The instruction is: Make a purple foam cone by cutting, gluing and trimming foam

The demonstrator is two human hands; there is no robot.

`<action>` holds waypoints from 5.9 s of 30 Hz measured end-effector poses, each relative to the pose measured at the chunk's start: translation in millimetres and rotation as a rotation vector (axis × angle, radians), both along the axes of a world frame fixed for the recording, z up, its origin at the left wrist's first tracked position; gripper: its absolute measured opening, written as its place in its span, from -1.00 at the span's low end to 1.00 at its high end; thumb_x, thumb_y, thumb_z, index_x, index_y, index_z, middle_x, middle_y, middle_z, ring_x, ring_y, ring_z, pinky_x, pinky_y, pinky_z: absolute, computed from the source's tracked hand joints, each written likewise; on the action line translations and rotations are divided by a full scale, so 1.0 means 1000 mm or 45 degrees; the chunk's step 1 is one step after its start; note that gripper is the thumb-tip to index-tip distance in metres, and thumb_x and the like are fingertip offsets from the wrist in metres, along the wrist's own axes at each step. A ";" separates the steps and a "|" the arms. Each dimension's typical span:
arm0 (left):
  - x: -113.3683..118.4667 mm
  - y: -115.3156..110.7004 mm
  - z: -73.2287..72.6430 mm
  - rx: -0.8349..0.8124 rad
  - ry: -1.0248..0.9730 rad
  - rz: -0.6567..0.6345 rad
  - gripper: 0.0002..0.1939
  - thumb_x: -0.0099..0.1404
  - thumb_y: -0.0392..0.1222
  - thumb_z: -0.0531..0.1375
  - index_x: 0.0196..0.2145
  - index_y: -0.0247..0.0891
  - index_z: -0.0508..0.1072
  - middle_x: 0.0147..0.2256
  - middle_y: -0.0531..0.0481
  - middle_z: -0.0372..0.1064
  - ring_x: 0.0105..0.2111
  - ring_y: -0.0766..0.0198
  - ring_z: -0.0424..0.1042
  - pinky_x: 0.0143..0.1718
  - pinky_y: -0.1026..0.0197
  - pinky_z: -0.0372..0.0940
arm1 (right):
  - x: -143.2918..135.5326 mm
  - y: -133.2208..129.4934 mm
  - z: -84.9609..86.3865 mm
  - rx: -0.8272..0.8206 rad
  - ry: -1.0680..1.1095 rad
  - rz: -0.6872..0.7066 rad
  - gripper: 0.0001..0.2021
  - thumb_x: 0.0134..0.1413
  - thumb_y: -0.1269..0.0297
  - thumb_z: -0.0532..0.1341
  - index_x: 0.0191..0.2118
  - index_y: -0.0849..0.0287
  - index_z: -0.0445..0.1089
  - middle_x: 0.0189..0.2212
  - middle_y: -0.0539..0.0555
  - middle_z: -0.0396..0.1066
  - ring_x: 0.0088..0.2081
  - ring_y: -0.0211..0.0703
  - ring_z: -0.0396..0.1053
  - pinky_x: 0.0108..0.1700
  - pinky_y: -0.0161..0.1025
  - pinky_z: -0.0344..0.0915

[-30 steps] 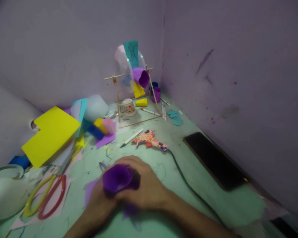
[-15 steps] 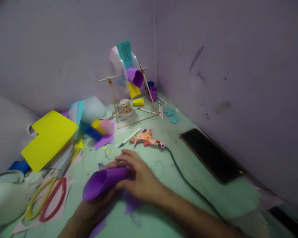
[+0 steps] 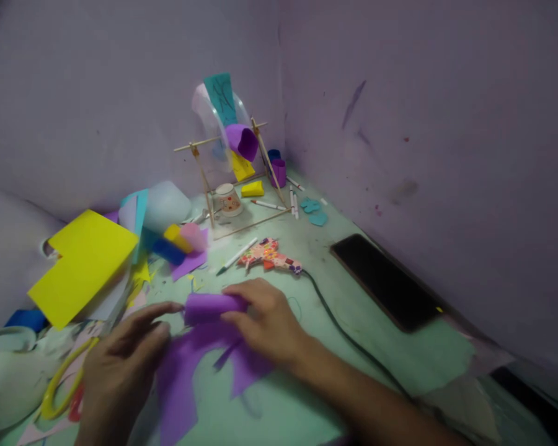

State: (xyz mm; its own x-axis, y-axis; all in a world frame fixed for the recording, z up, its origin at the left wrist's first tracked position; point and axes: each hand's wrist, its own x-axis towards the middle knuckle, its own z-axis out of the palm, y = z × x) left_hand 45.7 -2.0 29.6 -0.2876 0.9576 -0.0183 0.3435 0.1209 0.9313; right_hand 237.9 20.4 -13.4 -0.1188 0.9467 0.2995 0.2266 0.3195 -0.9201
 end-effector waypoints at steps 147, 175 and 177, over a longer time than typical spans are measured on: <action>-0.083 0.118 -0.044 0.001 0.552 -0.051 -0.72 0.16 -0.18 0.26 -0.18 -0.30 0.36 -0.31 0.05 0.35 -0.36 0.30 0.35 -0.27 0.13 0.30 | -0.039 0.011 0.017 -0.642 0.389 0.230 -0.83 -0.17 0.26 0.22 -0.39 0.23 0.40 -0.51 0.03 0.35 -0.46 -0.21 0.27 -0.35 -0.21 0.19; -0.022 0.005 -0.038 -0.172 -1.267 -0.354 -0.38 -0.02 -0.26 0.38 0.03 -0.16 0.35 -0.20 -0.09 0.49 -0.11 0.06 0.44 -0.09 0.11 0.35 | -0.041 0.005 0.009 -0.873 0.676 0.224 -0.75 -0.36 0.25 0.42 -0.58 0.25 0.37 -0.68 -0.10 0.28 -0.63 -0.39 0.18 -0.56 -0.37 0.14; -0.026 0.009 -0.037 -0.169 -1.197 -0.307 -0.48 -0.01 -0.25 0.37 -0.05 -0.23 0.41 -0.32 -0.07 0.50 -0.26 0.16 0.47 -0.21 0.20 0.38 | -0.040 0.005 0.011 -0.825 0.635 0.197 -0.80 -0.33 0.28 0.40 -0.59 0.26 0.39 -0.67 -0.07 0.30 -0.60 -0.35 0.21 -0.52 -0.35 0.15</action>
State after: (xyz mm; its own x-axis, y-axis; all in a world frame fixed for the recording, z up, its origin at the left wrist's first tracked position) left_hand 20.1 7.2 -7.0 0.1020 0.9625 -0.2515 -0.5026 0.2681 0.8219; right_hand 197.9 25.5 -2.6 -0.2596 0.9336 -0.2469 -0.2594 -0.3136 -0.9134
